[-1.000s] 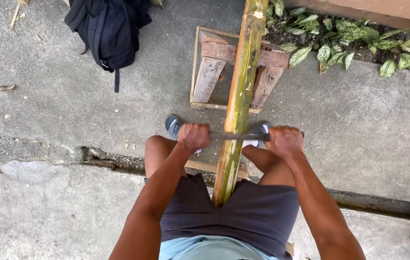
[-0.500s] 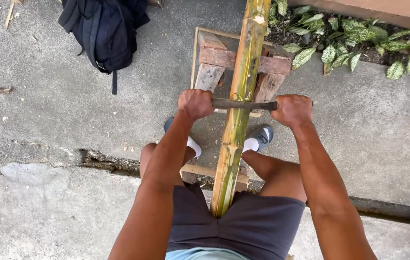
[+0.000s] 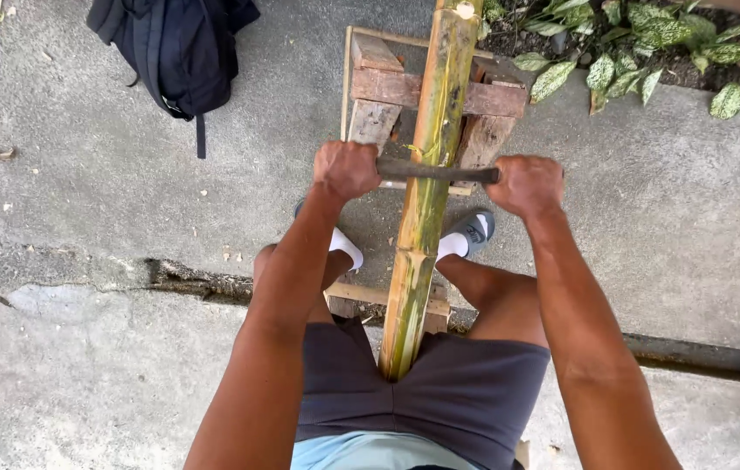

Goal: The recorder uses a large knife to strip the outer layer and knots from a bamboo pole.

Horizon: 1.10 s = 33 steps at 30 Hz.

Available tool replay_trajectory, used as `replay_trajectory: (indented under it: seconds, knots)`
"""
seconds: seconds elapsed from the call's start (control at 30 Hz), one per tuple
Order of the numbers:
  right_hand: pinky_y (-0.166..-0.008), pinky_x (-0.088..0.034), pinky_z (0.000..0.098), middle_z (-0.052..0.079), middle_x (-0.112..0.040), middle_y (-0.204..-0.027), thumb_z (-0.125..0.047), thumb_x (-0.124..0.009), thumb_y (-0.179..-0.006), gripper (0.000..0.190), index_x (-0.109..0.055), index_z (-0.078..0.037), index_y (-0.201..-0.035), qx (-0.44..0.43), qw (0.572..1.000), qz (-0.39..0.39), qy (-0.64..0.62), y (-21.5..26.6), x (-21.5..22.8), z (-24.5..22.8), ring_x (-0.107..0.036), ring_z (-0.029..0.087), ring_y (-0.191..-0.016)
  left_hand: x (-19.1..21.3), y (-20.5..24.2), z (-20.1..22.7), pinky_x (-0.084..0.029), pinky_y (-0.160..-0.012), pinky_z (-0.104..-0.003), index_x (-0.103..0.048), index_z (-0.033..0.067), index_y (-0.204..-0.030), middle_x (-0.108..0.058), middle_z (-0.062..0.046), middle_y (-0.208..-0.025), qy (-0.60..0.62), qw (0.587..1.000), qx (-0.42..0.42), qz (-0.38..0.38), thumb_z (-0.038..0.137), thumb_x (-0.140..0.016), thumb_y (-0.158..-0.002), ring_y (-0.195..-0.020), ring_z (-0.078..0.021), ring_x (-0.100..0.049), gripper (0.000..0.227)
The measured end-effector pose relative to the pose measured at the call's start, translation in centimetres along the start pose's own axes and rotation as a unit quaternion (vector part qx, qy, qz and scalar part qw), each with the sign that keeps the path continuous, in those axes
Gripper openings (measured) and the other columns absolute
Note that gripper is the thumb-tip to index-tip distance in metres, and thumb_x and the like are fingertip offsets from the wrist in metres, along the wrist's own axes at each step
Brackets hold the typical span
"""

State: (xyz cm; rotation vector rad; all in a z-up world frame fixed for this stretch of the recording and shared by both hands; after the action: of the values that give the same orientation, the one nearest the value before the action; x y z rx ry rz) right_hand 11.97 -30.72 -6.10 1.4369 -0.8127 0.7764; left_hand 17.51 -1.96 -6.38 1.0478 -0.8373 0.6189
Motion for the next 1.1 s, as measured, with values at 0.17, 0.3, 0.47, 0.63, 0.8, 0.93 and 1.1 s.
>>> replay_trajectory:
  seconds: [0.17,0.3,0.47,0.63,0.8,0.93,1.1]
  knots:
    - [-0.054,-0.049,0.0368,0.0,-0.057,-0.063,-0.037,-0.059,-0.093,0.026,-0.07,-0.019,-0.078,0.017,0.999,-0.012,0.027,5.1,-5.5,-1.1,-0.054,0.014,-0.055,-2.6,6.6,0.7,-0.061,-0.074,-0.045,-0.071,0.0137,-0.106,-0.076,-0.013,-0.09,0.024,0.993,0.037,-0.107,0.031,-0.053,-0.095,-0.08,-0.0256,-0.076,0.027]
    - [-0.056,-0.055,0.0359,0.003,-0.062,-0.063,-0.029,-0.058,-0.097,0.025,-0.068,-0.017,-0.076,0.032,0.999,0.007,0.029,10.6,-7.9,-2.5,-0.059,0.015,-0.055,-7.6,11.3,0.8,-0.061,-0.07,-0.045,-0.071,0.0105,-0.104,-0.073,-0.013,-0.087,0.036,0.991,0.017,-0.126,0.025,-0.057,-0.093,-0.076,-0.0249,-0.074,0.023]
    - [-0.058,-0.054,0.041,0.004,-0.063,-0.062,-0.028,-0.066,-0.078,0.017,-0.068,-0.015,-0.068,0.071,0.988,0.13,-0.043,16.3,-9.8,-3.4,-0.06,0.018,-0.055,-9.8,15.9,1.9,-0.06,-0.071,-0.047,-0.07,0.0099,-0.105,-0.074,-0.015,-0.087,0.039,0.992,0.004,-0.117,0.024,-0.057,-0.093,-0.077,-0.0278,-0.074,0.023]
    - [-0.057,-0.057,0.0387,0.007,-0.069,-0.066,-0.025,-0.063,-0.087,0.016,-0.071,-0.014,-0.079,0.028,0.999,-0.024,-0.001,13.4,-9.8,-2.6,-0.065,0.02,-0.056,-10.1,12.7,0.8,-0.061,-0.071,-0.046,-0.072,0.0109,-0.101,-0.075,-0.015,-0.087,0.035,0.996,-0.022,-0.076,0.022,-0.058,-0.09,-0.077,-0.0302,-0.074,0.02]
    - [-0.054,-0.054,0.042,0.008,-0.068,-0.065,-0.024,-0.07,-0.059,0.019,-0.074,-0.015,-0.076,0.119,0.966,0.223,-0.055,13.3,-7.7,-2.7,-0.063,0.023,-0.055,-6.1,13.0,1.9,-0.061,-0.075,-0.047,-0.073,0.0122,-0.098,-0.076,-0.014,-0.086,0.053,0.997,-0.016,-0.046,0.022,-0.061,-0.087,-0.078,-0.031,-0.076,0.019]
    - [-0.052,-0.053,0.0393,0.005,-0.061,-0.058,-0.026,-0.07,-0.073,0.017,-0.067,-0.012,-0.066,0.076,0.989,0.125,-0.021,14.1,-9.2,-2.9,-0.058,0.019,-0.047,-7.8,14.9,2.0,-0.06,-0.075,-0.048,-0.073,0.0114,-0.097,-0.076,-0.015,-0.086,0.054,0.997,-0.003,-0.061,0.026,-0.063,-0.086,-0.078,-0.0318,-0.075,0.02]
    - [-0.047,-0.049,0.0371,0.003,-0.053,-0.047,-0.065,-0.07,-0.085,0.063,-0.064,-0.01,-0.055,0.076,0.989,0.125,-0.026,17.4,-7.5,-4.8,-0.047,0.014,-0.041,-10.0,15.6,2.1,-0.06,-0.074,-0.05,-0.071,0.0085,-0.099,-0.075,-0.017,-0.085,0.048,0.997,-0.02,-0.063,0.025,-0.063,-0.088,-0.078,-0.0341,-0.075,0.022]
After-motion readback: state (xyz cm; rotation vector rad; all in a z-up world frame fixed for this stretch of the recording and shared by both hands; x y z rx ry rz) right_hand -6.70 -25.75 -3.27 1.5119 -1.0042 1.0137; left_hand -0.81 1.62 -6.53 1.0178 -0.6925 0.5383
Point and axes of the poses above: each hand's wrist, its own y-axis away from the middle knuckle, its own x-axis out of the back of the hand, z = x × y, the point moved 6 cm from there along -y, towards the middle knuckle
